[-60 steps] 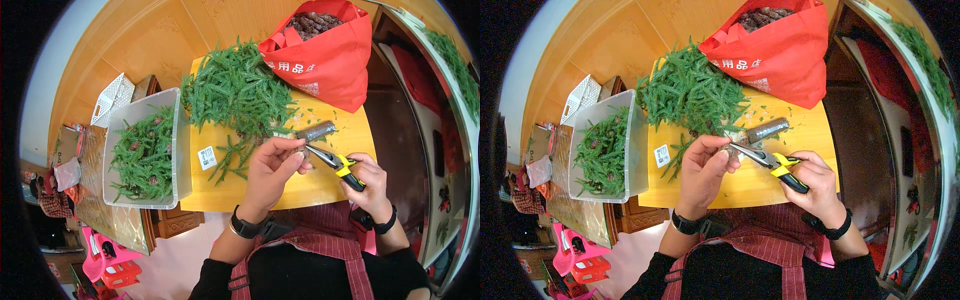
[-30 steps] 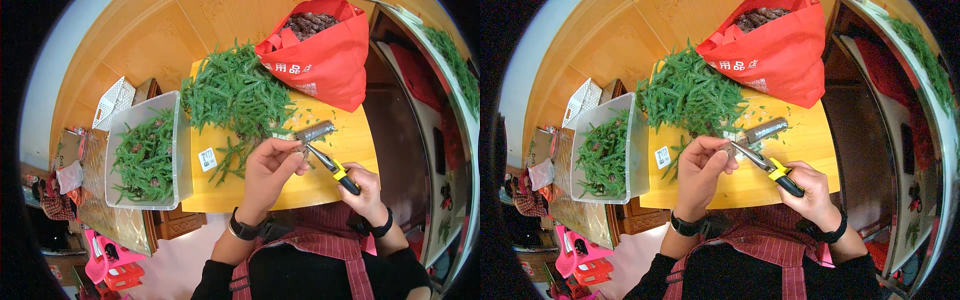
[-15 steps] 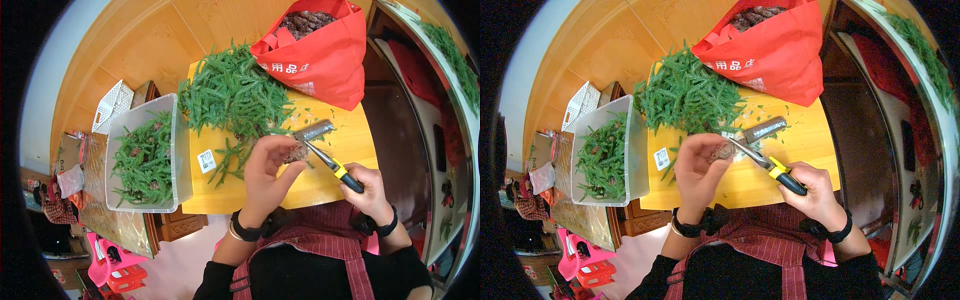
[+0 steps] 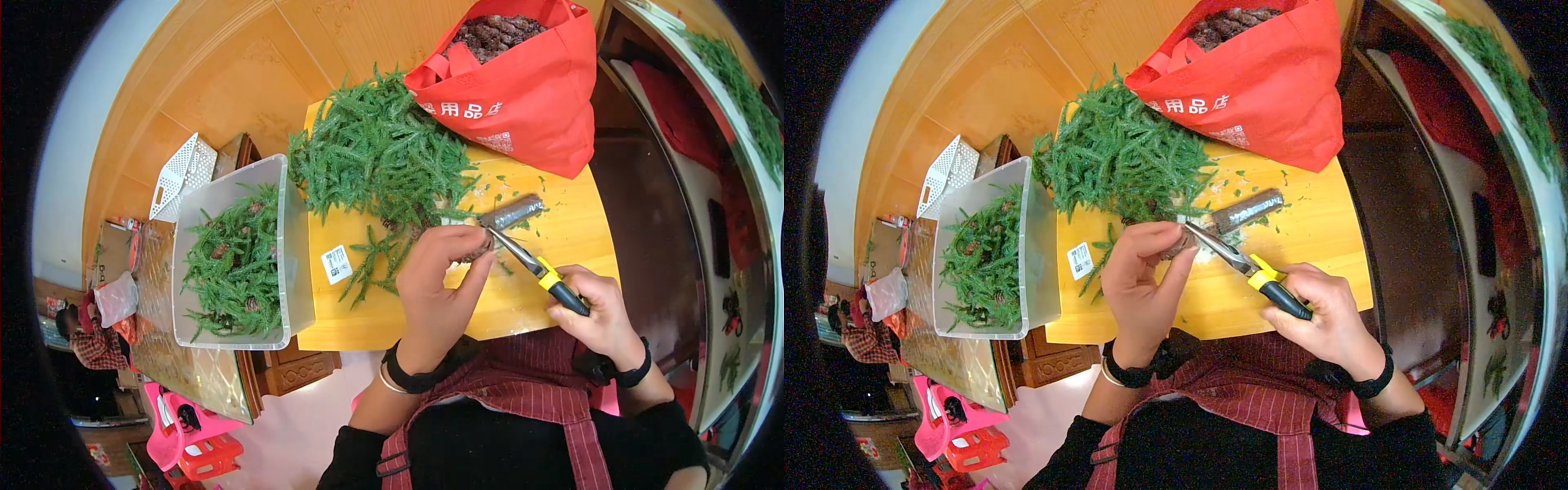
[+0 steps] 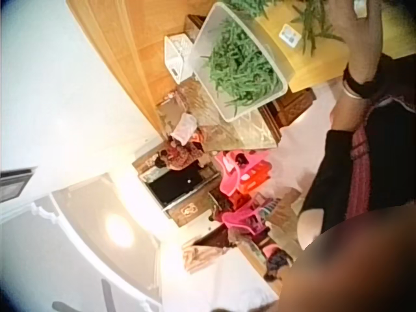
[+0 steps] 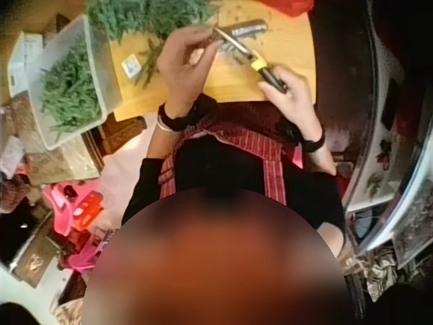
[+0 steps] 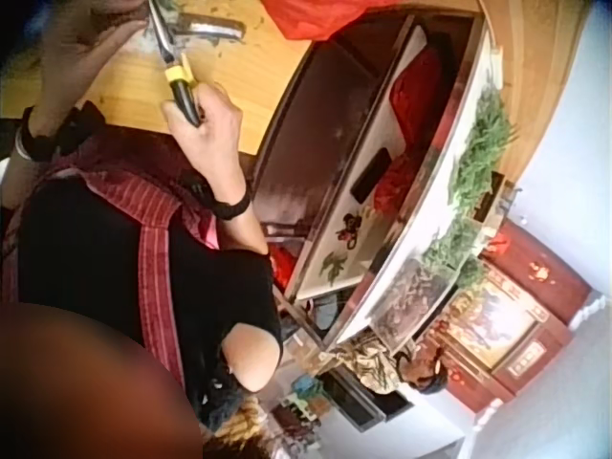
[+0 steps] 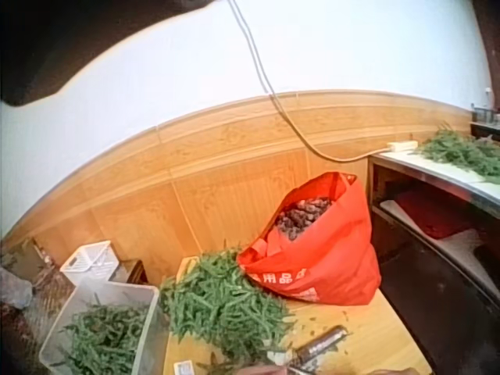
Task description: Trimming and sorting green plant branches using a hand tool at a workbench.
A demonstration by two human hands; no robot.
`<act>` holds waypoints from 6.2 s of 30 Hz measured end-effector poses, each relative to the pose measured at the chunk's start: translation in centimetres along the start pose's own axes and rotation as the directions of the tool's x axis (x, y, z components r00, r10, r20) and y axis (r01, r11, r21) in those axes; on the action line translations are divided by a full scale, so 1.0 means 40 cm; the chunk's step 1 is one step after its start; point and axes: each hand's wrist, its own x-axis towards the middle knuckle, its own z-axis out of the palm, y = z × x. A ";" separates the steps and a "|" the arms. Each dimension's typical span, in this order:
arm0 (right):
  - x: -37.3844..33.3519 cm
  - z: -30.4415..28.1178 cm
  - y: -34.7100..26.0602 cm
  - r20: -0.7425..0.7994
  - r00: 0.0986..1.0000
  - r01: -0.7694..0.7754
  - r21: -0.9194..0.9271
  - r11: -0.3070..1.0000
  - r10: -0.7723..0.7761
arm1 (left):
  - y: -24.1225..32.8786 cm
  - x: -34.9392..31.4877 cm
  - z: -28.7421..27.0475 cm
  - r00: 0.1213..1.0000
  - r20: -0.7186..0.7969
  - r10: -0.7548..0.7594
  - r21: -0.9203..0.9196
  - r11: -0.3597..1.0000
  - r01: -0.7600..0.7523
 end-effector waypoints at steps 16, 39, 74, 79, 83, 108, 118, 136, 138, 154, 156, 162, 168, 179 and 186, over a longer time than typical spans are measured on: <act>-0.005 -0.012 0.170 -0.271 0.963 -0.164 -0.622 0.766 -0.014 | -0.011 -0.015 -0.017 0.805 0.175 -0.567 -0.705 0.499 0.504; 0.103 0.141 0.049 0.008 0.996 -0.083 0.488 0.869 0.090 | -0.136 -0.060 -0.152 0.992 -0.020 -0.128 0.695 0.712 0.106; 0.091 0.138 -0.067 -0.077 0.962 0.265 0.032 0.964 -0.262 | -0.003 -0.023 -0.070 0.890 0.127 -0.438 -0.533 0.726 0.433; 0.094 0.142 -0.073 -0.187 0.937 0.293 -0.034 0.955 -0.294 | -0.023 -0.023 -0.063 0.942 0.066 -0.330 -0.423 0.845 0.326; 0.099 0.137 -0.076 -0.211 0.929 0.294 -0.079 0.953 -0.304 | -0.013 -0.021 -0.055 0.935 0.064 -0.348 -0.471 0.815 0.336; 0.114 0.143 -0.077 -0.322 0.795 0.414 -0.331 0.848 -0.514 | -0.002 -0.033 -0.041 0.919 0.126 -0.374 -0.567 0.733 0.376; 0.115 0.144 -0.079 -0.350 0.816 0.384 -0.267 0.884 -0.460 | -0.002 -0.034 -0.039 0.904 0.153 -0.398 -0.591 0.697 0.407; 0.116 0.133 -0.069 -0.310 0.816 0.398 -0.312 0.863 -0.488 | 0.000 -0.040 -0.025 0.873 0.131 -0.470 -0.551 0.697 0.458; 0.114 0.123 -0.070 -0.271 0.825 0.417 -0.299 0.858 -0.496 | -0.011 -0.050 -0.030 0.886 0.125 -0.446 -0.453 0.769 0.452; 0.168 0.033 -0.124 0.180 0.822 0.565 -0.373 0.736 -0.540 | 0.015 -0.027 -0.090 0.900 0.309 -0.307 -0.315 0.860 0.401; 0.181 0.027 -0.116 0.226 0.801 0.598 -0.338 0.727 -0.554 | 0.020 -0.024 -0.095 0.880 0.359 -0.312 -0.297 0.855 0.425; 0.198 0.033 -0.086 0.322 0.835 0.467 0.011 0.884 -0.445 | 0.037 -0.014 -0.108 0.827 0.440 -0.349 -0.202 0.859 0.470; 0.204 0.044 -0.072 0.396 0.868 0.204 0.269 0.941 -0.301 | 0.038 -0.013 -0.106 0.815 0.456 -0.357 -0.179 0.861 0.477; 0.203 0.049 -0.067 0.473 0.846 0.071 0.359 0.931 -0.247 | 0.051 -0.010 -0.103 0.813 0.453 -0.366 -0.160 0.864 0.478; 0.199 0.045 -0.062 0.341 0.897 0.168 0.328 0.929 -0.283 | 0.028 -0.042 -0.072 0.849 0.390 -0.357 -0.279 0.832 0.479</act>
